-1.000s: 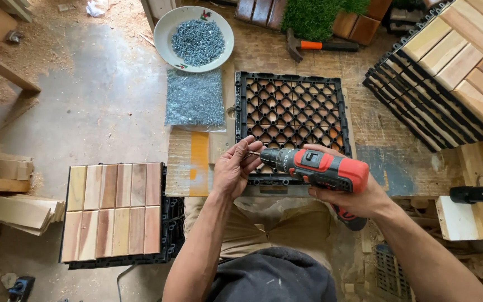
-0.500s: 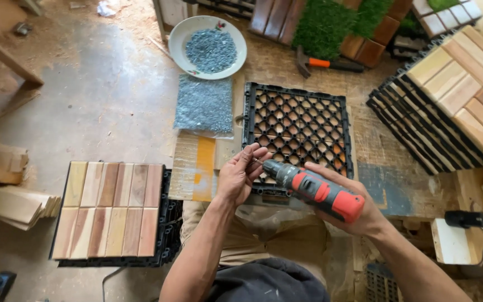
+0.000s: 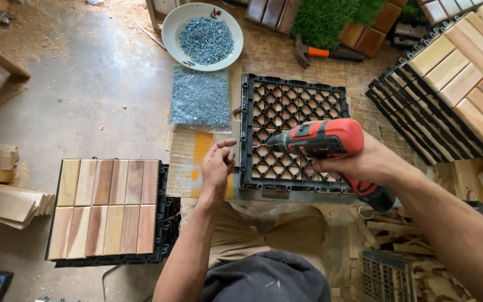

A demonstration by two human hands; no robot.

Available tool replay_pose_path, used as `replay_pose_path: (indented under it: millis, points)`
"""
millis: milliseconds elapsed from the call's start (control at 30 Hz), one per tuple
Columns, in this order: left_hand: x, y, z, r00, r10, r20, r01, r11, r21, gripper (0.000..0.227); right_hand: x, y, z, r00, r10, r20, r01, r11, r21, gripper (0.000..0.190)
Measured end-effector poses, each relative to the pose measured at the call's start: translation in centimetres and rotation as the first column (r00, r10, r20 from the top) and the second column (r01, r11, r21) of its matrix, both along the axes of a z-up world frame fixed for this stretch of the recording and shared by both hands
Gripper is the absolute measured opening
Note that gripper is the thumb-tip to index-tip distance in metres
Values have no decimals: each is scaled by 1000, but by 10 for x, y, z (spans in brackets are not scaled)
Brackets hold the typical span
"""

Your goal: Assembling wooden interlocking deck tiles by placing slats on a plastic base and securing them with screws using a power drill.

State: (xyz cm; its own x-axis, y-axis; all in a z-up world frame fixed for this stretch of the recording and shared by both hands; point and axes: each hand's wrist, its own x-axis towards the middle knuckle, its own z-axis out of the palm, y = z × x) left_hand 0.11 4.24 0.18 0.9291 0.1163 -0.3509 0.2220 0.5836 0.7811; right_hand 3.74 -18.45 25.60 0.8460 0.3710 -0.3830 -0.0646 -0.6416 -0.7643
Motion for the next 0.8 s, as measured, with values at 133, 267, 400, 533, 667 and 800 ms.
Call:
replay_pose_path:
  millis: [133, 267, 400, 533, 667, 800]
  points:
    - [0, -2, -10, 998, 48, 29, -44, 992, -119, 42, 6, 10, -2, 999, 21, -38, -24, 998, -65, 17]
    - [5, -6, -29, 977, 99, 189, -65, 982, -177, 62, 10, 20, 0, 991, -59, -121, 40, 986, -159, 24]
    - [2, -6, -21, 965, 90, 247, -57, 989, -139, 54, 31, 37, 9, 990, 39, -134, -73, 964, -255, 18]
    - [5, -6, -15, 959, 85, 269, -58, 993, -106, 43, 44, 38, 6, 986, 99, -136, -131, 959, -252, 17]
    - [2, -6, 11, 989, -25, 147, -28, 938, 346, 25, 47, 27, -3, 983, 37, -181, -90, 953, -290, 14]
    - [17, -27, -34, 954, -214, 209, -41, 598, 800, 27, 42, 31, 5, 975, -18, -220, -53, 948, -313, 11]
